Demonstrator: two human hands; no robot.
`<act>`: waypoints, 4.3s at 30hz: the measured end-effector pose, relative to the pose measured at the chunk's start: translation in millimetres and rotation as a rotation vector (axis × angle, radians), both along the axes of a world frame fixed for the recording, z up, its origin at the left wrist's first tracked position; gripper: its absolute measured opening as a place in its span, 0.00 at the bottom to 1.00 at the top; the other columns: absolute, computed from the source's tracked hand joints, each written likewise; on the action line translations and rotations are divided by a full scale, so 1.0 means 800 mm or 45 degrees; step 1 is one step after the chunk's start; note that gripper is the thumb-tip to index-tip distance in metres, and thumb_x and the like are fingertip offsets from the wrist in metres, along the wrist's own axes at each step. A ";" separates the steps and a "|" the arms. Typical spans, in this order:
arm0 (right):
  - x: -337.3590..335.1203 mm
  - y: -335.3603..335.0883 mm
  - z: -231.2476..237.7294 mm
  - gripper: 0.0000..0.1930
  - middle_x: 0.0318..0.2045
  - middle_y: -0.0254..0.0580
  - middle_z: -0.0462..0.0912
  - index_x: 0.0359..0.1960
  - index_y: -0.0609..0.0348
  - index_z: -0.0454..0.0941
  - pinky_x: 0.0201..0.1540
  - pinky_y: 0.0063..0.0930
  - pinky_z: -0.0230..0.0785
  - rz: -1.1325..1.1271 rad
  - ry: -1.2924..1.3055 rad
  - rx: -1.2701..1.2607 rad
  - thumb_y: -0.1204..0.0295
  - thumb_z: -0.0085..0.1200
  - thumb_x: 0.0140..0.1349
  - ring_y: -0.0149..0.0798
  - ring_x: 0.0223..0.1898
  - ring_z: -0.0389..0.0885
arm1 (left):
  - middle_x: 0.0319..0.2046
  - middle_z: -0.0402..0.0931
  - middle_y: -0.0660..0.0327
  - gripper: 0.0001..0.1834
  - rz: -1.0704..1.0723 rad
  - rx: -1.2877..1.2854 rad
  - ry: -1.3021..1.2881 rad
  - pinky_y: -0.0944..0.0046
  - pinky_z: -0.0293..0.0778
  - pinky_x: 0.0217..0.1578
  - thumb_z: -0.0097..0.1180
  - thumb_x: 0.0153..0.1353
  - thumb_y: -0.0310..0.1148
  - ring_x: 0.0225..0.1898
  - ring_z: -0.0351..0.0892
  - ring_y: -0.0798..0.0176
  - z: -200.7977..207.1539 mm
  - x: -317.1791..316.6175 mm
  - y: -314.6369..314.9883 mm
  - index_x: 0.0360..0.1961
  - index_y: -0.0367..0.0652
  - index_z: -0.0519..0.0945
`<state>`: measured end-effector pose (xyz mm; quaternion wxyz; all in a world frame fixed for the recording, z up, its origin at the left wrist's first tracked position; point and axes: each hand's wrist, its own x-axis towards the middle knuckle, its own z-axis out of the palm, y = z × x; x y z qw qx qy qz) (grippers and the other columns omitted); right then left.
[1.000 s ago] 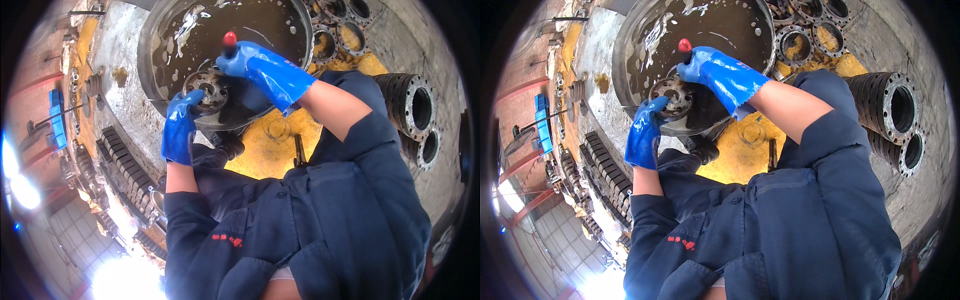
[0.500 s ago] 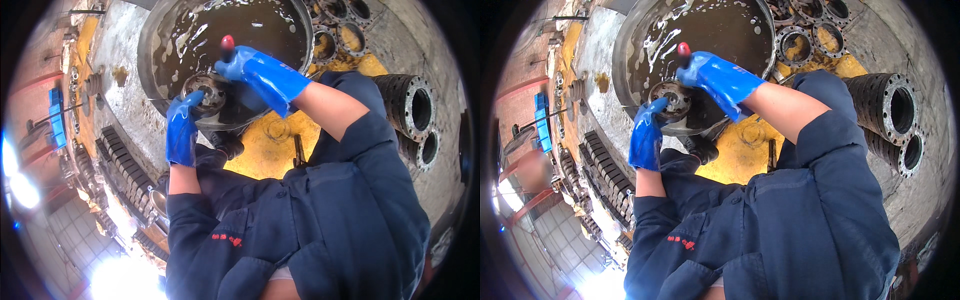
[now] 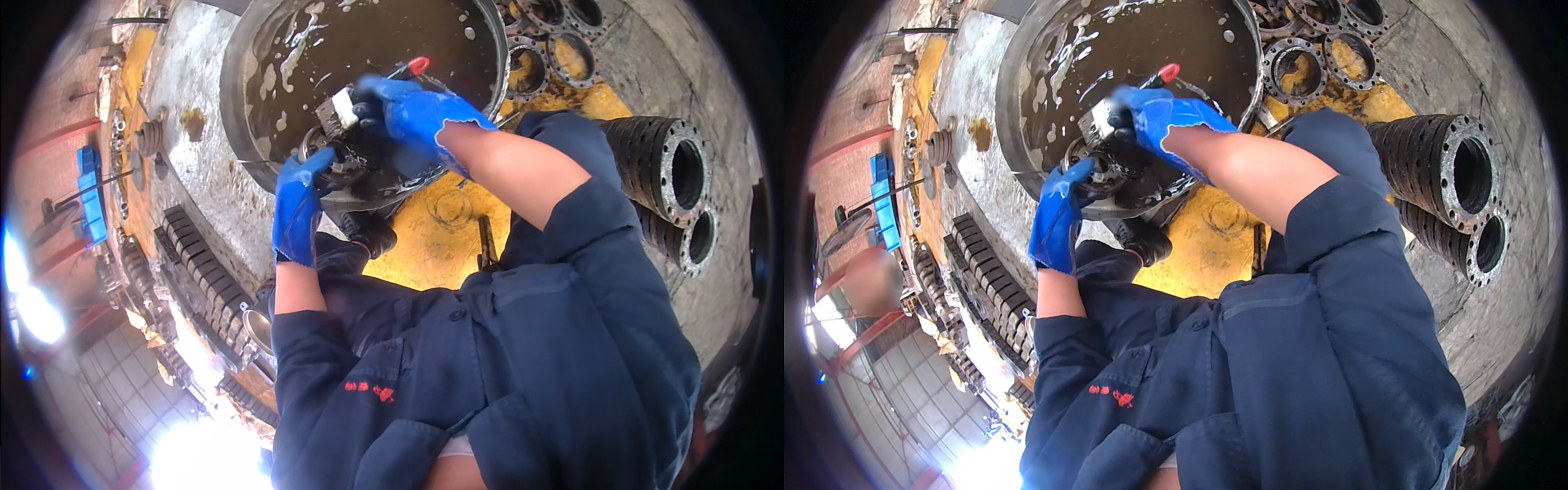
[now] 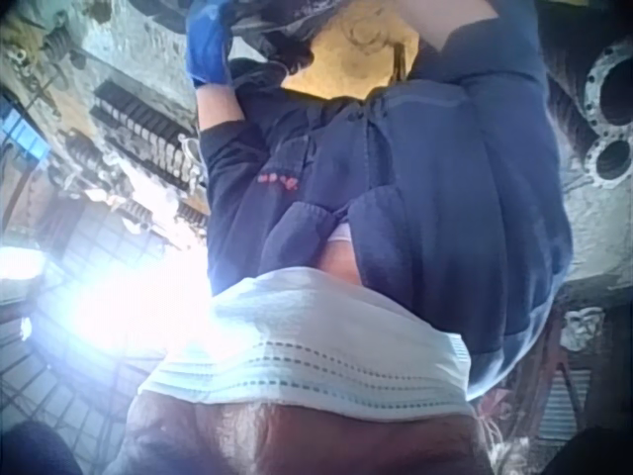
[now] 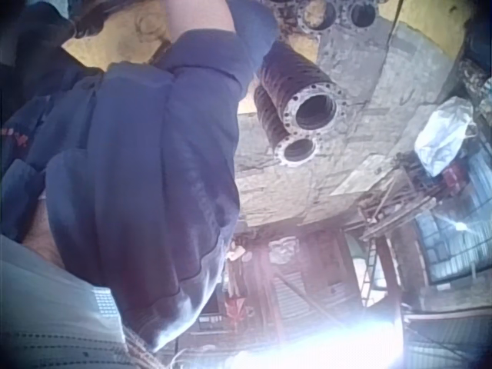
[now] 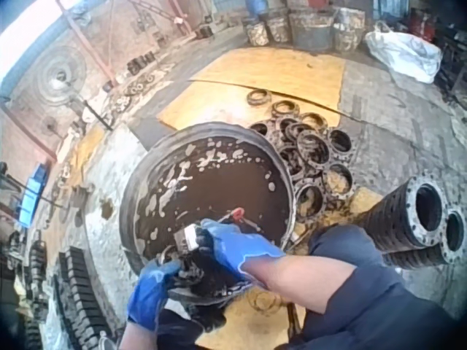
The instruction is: The person is cleaning metal rings and industrial parts by submerging them in a tub of liquid and scrubbing them with a brush.
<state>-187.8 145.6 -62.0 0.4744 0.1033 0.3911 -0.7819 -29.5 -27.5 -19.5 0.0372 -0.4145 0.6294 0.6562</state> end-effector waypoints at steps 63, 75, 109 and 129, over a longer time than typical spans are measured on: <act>-0.002 -0.028 0.029 0.21 0.36 0.47 0.90 0.45 0.50 0.89 0.49 0.37 0.78 0.672 1.225 0.354 0.48 0.57 0.65 0.40 0.39 0.87 | 0.57 0.84 0.51 0.30 0.209 0.031 0.140 0.61 0.78 0.59 0.57 0.77 0.46 0.57 0.84 0.59 0.030 0.009 0.019 0.65 0.28 0.78; -0.013 -0.012 0.034 0.21 0.39 0.53 0.90 0.44 0.54 0.89 0.52 0.43 0.79 0.781 1.316 0.934 0.52 0.56 0.62 0.52 0.44 0.89 | 0.56 0.84 0.51 0.29 0.217 0.059 0.147 0.61 0.79 0.58 0.59 0.76 0.45 0.56 0.85 0.58 0.031 0.004 0.023 0.64 0.29 0.79; -0.015 0.038 0.072 0.20 0.40 0.49 0.90 0.50 0.47 0.89 0.50 0.44 0.80 0.689 1.665 0.583 0.50 0.56 0.67 0.54 0.44 0.89 | 0.48 0.86 0.54 0.27 -0.173 -0.171 -0.065 0.61 0.84 0.45 0.67 0.65 0.37 0.46 0.88 0.60 0.074 -0.015 0.026 0.62 0.33 0.80; -0.052 0.036 0.044 0.15 0.39 0.53 0.90 0.44 0.53 0.89 0.45 0.46 0.80 0.868 1.277 0.557 0.60 0.59 0.62 0.54 0.41 0.89 | 0.49 0.88 0.46 0.40 -0.278 -0.703 -0.282 0.53 0.78 0.55 0.76 0.52 0.50 0.48 0.87 0.52 0.001 0.004 0.002 0.57 0.28 0.83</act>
